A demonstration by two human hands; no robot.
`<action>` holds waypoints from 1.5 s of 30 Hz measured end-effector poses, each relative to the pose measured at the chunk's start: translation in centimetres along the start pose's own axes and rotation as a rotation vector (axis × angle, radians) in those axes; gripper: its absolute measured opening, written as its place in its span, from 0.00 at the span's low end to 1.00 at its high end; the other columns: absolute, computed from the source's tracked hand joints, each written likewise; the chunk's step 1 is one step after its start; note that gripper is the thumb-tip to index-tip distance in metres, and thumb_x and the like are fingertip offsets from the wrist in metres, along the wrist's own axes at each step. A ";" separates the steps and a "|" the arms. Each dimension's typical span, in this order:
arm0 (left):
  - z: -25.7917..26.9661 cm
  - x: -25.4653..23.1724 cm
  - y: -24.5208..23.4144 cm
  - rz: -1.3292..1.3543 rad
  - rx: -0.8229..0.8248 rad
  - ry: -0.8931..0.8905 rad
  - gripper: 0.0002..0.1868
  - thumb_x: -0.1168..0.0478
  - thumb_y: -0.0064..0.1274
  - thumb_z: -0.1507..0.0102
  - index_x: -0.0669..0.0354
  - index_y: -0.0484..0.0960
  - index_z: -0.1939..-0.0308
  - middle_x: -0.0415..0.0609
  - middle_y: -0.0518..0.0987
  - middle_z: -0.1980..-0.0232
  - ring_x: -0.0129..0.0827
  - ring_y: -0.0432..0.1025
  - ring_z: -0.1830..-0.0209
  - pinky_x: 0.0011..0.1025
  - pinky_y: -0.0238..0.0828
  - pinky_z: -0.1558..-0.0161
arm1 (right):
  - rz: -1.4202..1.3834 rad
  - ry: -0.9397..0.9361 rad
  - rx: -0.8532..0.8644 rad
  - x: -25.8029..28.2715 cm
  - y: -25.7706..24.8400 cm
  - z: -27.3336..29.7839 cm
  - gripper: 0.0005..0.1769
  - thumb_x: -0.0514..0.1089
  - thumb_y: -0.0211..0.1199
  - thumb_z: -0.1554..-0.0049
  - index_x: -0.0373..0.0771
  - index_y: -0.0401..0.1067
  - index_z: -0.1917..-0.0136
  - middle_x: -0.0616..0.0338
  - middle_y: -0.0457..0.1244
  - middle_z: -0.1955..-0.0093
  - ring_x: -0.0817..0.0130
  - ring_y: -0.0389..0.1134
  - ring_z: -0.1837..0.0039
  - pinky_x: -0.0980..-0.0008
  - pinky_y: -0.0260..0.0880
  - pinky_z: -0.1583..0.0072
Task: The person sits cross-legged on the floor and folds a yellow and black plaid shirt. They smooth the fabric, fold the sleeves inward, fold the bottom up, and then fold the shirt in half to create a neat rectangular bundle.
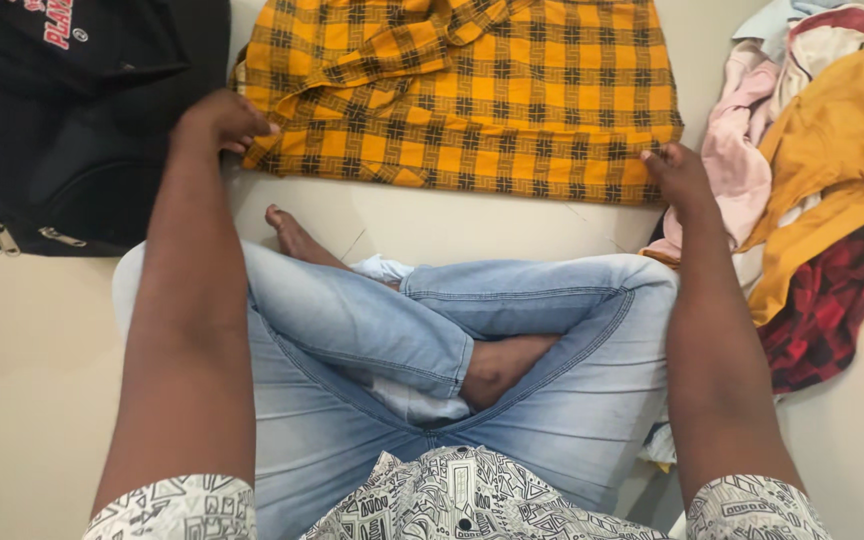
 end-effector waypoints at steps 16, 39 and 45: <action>1.7 0.6 1.7 -0.325 0.115 -0.136 0.27 0.56 0.70 0.45 0.51 0.82 0.42 0.51 0.83 0.48 0.40 0.76 0.54 0.41 0.76 0.55 | -0.175 0.042 0.081 -4.5 0.7 -1.0 0.28 0.42 0.74 0.43 0.34 0.70 0.33 0.58 0.63 0.47 0.73 0.63 0.48 0.74 0.64 0.49; 8.7 -10.0 -0.8 -0.631 -0.350 0.154 0.25 0.45 0.69 0.42 0.60 0.86 0.51 0.60 0.85 0.49 0.51 0.80 0.48 0.51 0.77 0.51 | 0.494 -0.665 -0.486 11.5 -0.5 3.1 0.17 0.39 0.68 0.40 0.41 0.68 0.39 0.53 0.65 0.38 0.47 0.65 0.35 0.52 0.67 0.35; 9.8 -14.2 6.9 -0.568 -0.172 0.270 0.46 0.34 0.67 0.49 0.59 0.75 0.36 0.59 0.81 0.42 0.56 0.75 0.39 0.55 0.68 0.38 | 0.417 -0.540 0.180 20.6 19.8 4.6 0.30 0.58 0.58 0.34 0.45 0.63 0.24 0.58 0.54 0.18 0.57 0.55 0.16 0.58 0.55 0.17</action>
Point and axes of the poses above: each hand's wrist, its own z-axis away from the middle knuckle, its own y-axis out of the palm, x = y × z, the point moved 10 cm from there along -z, towards the middle knuckle
